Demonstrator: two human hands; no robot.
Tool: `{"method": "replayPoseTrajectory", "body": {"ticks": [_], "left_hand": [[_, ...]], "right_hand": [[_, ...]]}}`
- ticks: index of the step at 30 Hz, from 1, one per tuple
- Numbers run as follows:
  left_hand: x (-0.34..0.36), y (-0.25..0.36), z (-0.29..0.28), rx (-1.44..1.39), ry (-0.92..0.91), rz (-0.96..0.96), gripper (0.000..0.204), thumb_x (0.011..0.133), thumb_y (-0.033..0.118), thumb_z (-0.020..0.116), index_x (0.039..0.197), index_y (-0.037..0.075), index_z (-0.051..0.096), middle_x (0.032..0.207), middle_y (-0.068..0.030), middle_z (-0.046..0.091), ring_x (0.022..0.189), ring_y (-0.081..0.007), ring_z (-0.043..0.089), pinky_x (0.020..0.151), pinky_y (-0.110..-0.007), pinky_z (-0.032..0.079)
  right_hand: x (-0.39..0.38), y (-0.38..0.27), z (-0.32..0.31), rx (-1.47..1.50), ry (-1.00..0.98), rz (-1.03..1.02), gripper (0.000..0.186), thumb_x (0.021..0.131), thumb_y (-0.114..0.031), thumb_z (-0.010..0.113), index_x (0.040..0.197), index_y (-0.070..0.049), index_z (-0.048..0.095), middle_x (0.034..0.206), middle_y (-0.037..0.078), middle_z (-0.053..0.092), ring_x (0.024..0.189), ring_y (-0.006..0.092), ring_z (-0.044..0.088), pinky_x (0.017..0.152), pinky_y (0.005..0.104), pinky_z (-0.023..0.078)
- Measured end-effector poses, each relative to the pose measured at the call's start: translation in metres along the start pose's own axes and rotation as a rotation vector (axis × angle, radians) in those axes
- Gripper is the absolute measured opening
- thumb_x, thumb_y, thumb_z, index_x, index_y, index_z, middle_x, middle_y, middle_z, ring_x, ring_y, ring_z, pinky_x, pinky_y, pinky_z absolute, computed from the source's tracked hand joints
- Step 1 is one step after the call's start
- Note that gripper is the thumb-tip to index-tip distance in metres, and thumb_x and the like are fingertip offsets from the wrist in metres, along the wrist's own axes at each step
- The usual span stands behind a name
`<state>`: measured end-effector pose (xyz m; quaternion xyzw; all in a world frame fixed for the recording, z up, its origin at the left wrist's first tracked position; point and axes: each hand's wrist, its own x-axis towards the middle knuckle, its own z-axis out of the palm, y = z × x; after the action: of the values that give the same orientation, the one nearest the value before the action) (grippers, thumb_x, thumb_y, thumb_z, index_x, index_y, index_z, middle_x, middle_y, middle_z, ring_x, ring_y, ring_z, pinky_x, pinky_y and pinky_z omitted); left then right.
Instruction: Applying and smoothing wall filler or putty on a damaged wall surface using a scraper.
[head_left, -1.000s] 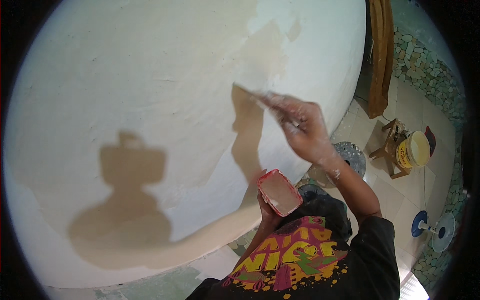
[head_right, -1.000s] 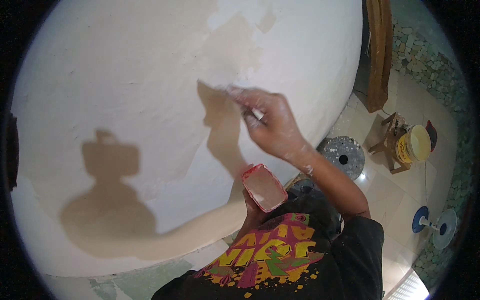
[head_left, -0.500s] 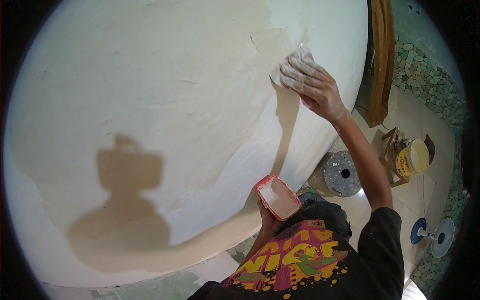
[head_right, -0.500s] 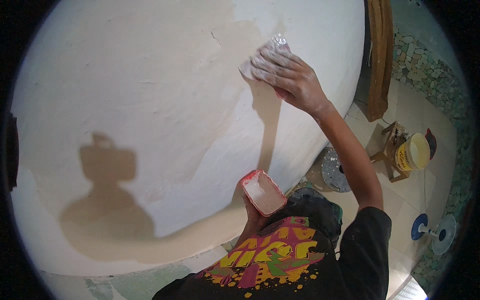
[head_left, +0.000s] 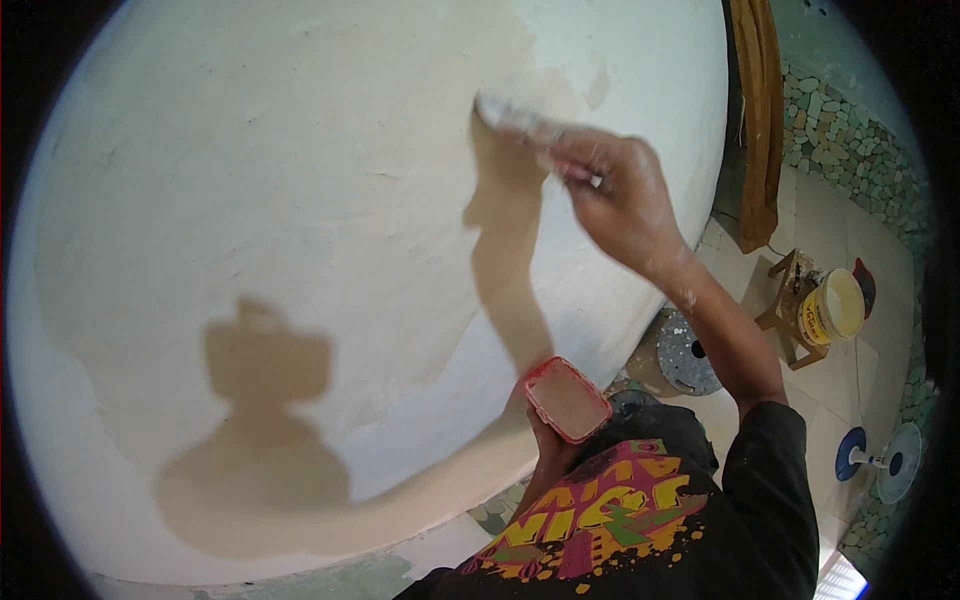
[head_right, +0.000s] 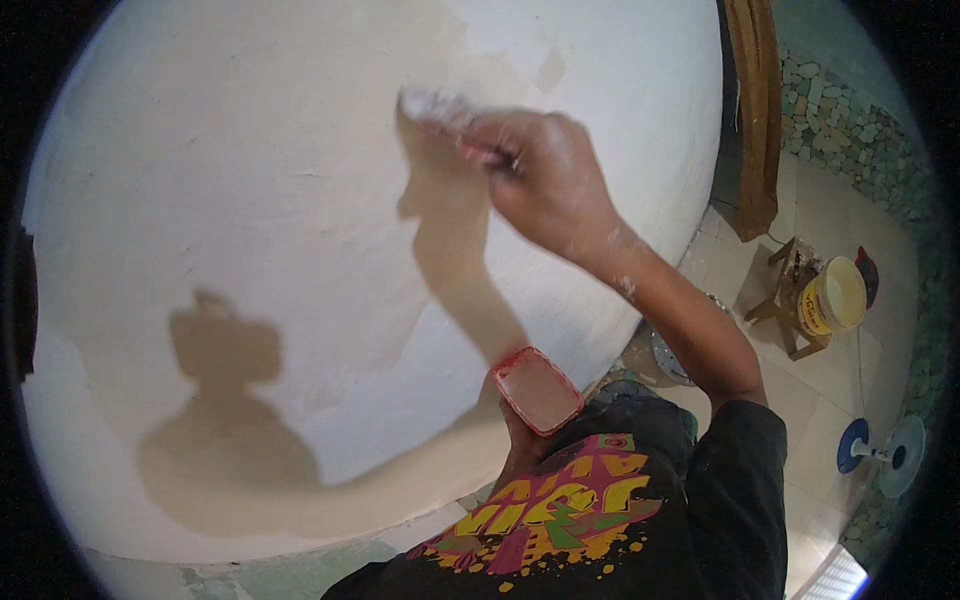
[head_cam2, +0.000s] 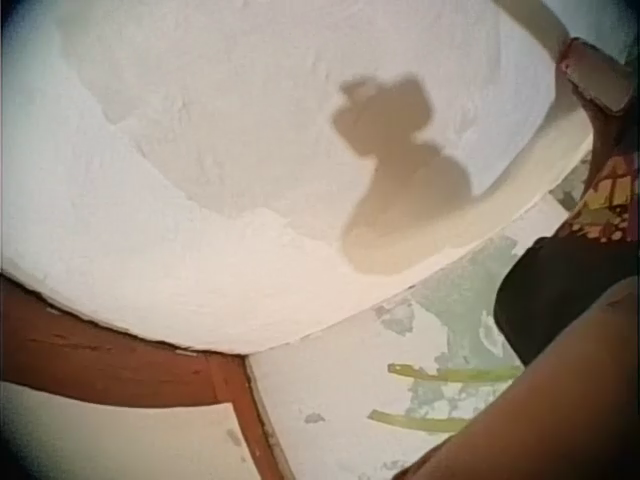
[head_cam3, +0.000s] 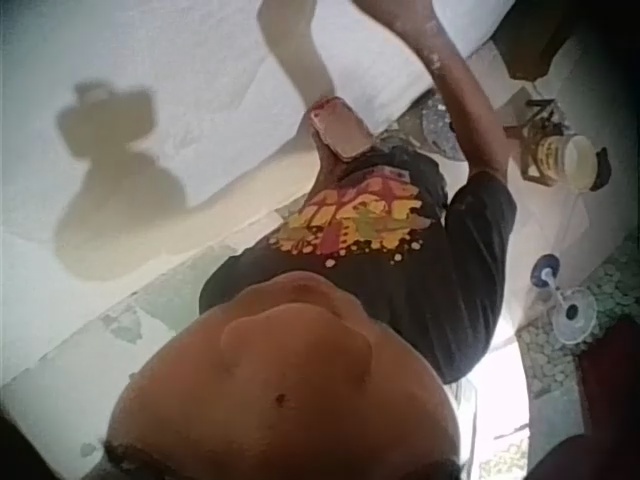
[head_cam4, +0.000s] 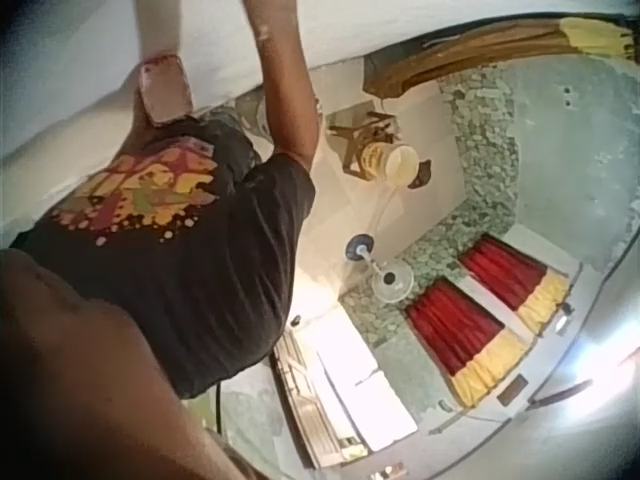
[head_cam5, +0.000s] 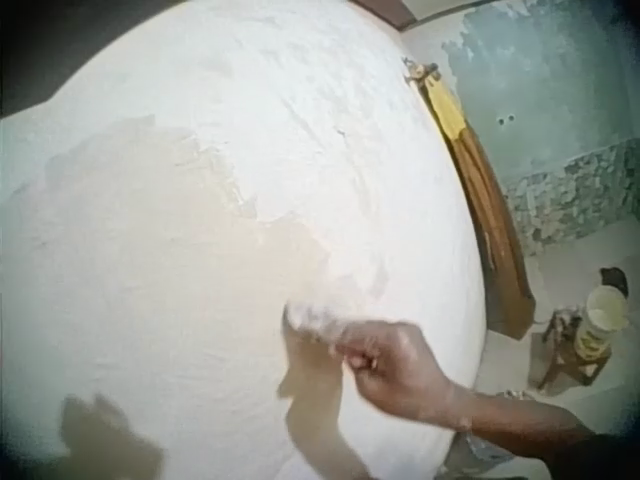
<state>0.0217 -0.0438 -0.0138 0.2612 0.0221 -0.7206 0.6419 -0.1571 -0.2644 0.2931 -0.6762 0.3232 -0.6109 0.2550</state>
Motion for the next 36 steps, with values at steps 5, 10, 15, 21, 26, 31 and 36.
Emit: {"method": "replayPoseTrajectory", "body": {"ticks": [5, 10, 15, 21, 26, 31, 36], "left_hand": [[-0.005, 0.001, 0.008, 0.064, 0.033, -0.014, 0.072, 0.097, 0.073, 0.044, 0.143, 0.018, 0.053, 0.133, -0.0077, 0.064, 0.121, -0.0309, 0.063, 0.102, -0.056, 0.052], [-0.007, 0.001, 0.008, 0.053, 0.003, 0.005, 0.073, 0.096, 0.073, 0.044, 0.144, 0.018, 0.053, 0.134, -0.0079, 0.064, 0.123, -0.0317, 0.062, 0.103, -0.058, 0.051], [-0.002, -0.002, 0.0, 0.022, -0.012, -0.018, 0.073, 0.096, 0.073, 0.045, 0.143, 0.018, 0.054, 0.132, -0.0075, 0.065, 0.121, -0.0313, 0.063, 0.101, -0.058, 0.052], [-0.005, -0.003, 0.001, 0.092, 0.046, 0.027, 0.073, 0.096, 0.073, 0.047, 0.143, 0.018, 0.053, 0.132, -0.0081, 0.064, 0.12, -0.0313, 0.063, 0.1, -0.059, 0.052], [-0.006, -0.009, -0.004, 0.042, 0.067, 0.007, 0.075, 0.095, 0.074, 0.045, 0.145, 0.018, 0.051, 0.133, -0.0091, 0.063, 0.121, -0.032, 0.063, 0.101, -0.06, 0.051], [0.001, -0.008, -0.008, 0.039, 0.001, 0.005, 0.076, 0.095, 0.074, 0.046, 0.145, 0.017, 0.05, 0.135, -0.0102, 0.062, 0.122, -0.0333, 0.062, 0.102, -0.061, 0.051], [0.001, -0.009, -0.004, -0.011, 0.034, 0.0, 0.073, 0.097, 0.071, 0.046, 0.145, 0.016, 0.05, 0.135, -0.0107, 0.062, 0.121, -0.0343, 0.062, 0.1, -0.063, 0.051]], "right_hand": [[-0.018, -0.001, -0.003, 0.05, -0.103, -0.198, 0.046, 0.078, 0.014, 0.059, 0.119, -0.003, 0.073, 0.108, 0.023, 0.073, 0.092, 0.0368, 0.072, 0.08, 0.0384, 0.059], [0.031, 0.025, -0.04, -0.507, 0.216, -0.665, 0.055, 0.082, 0.014, 0.065, 0.128, -0.015, 0.072, 0.133, 0.006, 0.07, 0.125, 0.0246, 0.065, 0.102, 0.0382, 0.052], [0.051, 0.117, -0.042, -0.673, 0.085, -0.781, 0.051, 0.085, -0.002, 0.074, 0.132, -0.02, 0.069, 0.144, -0.001, 0.063, 0.138, 0.0228, 0.055, 0.114, 0.0414, 0.047], [-0.009, 0.141, -0.048, -0.547, 0.017, -0.543, 0.05, 0.09, -0.001, 0.07, 0.136, -0.021, 0.068, 0.141, 0.003, 0.065, 0.136, 0.0222, 0.057, 0.114, 0.0401, 0.046], [0.025, 0.108, -0.043, -0.136, 0.367, -0.203, 0.044, 0.093, 0.006, 0.057, 0.134, -0.008, 0.068, 0.12, 0.016, 0.074, 0.104, 0.0137, 0.071, 0.093, 0.0289, 0.054], [0.036, 0.053, -0.012, -0.087, 0.22, 0.085, 0.043, 0.095, 0.01, 0.051, 0.133, -0.001, 0.068, 0.131, 0.011, 0.071, 0.119, 0.0167, 0.066, 0.102, 0.029, 0.052], [-0.005, -0.004, -0.003, -0.145, 0.002, -0.065, 0.04, 0.097, 0.01, 0.054, 0.132, -0.002, 0.068, 0.129, 0.012, 0.071, 0.12, 0.0177, 0.066, 0.103, 0.0293, 0.051]]}}
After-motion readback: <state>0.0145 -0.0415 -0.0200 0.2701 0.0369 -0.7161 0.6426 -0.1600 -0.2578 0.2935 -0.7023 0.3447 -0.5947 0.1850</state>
